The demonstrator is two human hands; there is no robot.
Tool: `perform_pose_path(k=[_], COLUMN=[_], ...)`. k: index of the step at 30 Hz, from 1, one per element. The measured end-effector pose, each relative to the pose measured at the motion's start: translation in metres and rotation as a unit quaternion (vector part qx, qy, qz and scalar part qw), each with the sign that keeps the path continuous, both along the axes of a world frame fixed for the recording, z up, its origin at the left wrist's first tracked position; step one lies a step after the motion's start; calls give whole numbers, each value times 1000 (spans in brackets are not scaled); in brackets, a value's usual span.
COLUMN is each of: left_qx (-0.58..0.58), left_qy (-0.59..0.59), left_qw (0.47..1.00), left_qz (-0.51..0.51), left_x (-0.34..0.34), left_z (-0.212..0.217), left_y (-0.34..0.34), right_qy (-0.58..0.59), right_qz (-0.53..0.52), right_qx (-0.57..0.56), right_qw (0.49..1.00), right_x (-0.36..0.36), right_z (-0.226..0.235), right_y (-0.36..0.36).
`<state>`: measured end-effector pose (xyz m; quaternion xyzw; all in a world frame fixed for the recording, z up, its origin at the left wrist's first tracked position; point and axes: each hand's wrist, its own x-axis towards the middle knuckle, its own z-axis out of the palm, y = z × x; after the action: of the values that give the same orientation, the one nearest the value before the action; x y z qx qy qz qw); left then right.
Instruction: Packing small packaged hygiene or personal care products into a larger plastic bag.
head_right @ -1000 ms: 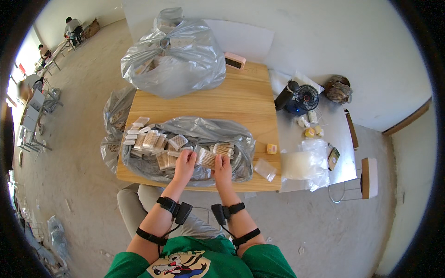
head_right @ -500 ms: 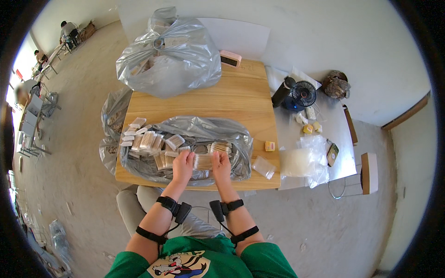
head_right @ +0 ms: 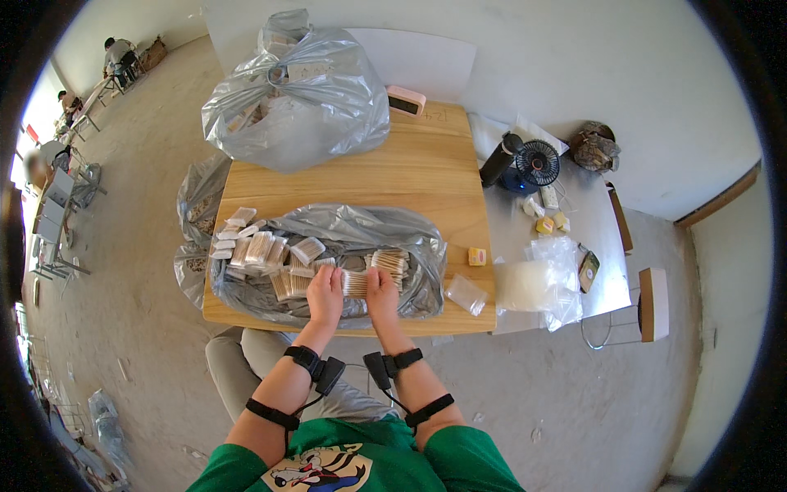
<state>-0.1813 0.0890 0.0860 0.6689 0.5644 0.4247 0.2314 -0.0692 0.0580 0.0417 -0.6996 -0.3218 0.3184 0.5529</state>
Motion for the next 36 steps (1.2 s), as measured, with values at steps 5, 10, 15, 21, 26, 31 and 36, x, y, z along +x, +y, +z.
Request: perform_pose_path(k=[5,10,15,21,26,31,36], left_qx=[-32,-83,-21,36,42,28,25], left_qy=[-31,-17,12,103,101,86,57], left_qw=[999,994,998,994,994,996,998], left_qz=[19,62,52,-23,1,29,33], left_x=[-9,-29,-30,-31,-49,-58,-65], left_z=[-7,-10,3,39,56,62,55], left_y=[4,21,25,32,45,45,39], right_qy=[-112,-52,-242,-360,-434,-553,-462], right_qz=[-7,-67,-18,25,187,254,186], right_qx=[-34,-62,-22,0,77,24,32], right_qw=[993,994,970,933,878,794,866], right_x=[16,46,37,15,-3,-16,-10], right_z=[18,-8,9,42,37,29,18], right_y=[-3,-2,3,-7,3,23,38])
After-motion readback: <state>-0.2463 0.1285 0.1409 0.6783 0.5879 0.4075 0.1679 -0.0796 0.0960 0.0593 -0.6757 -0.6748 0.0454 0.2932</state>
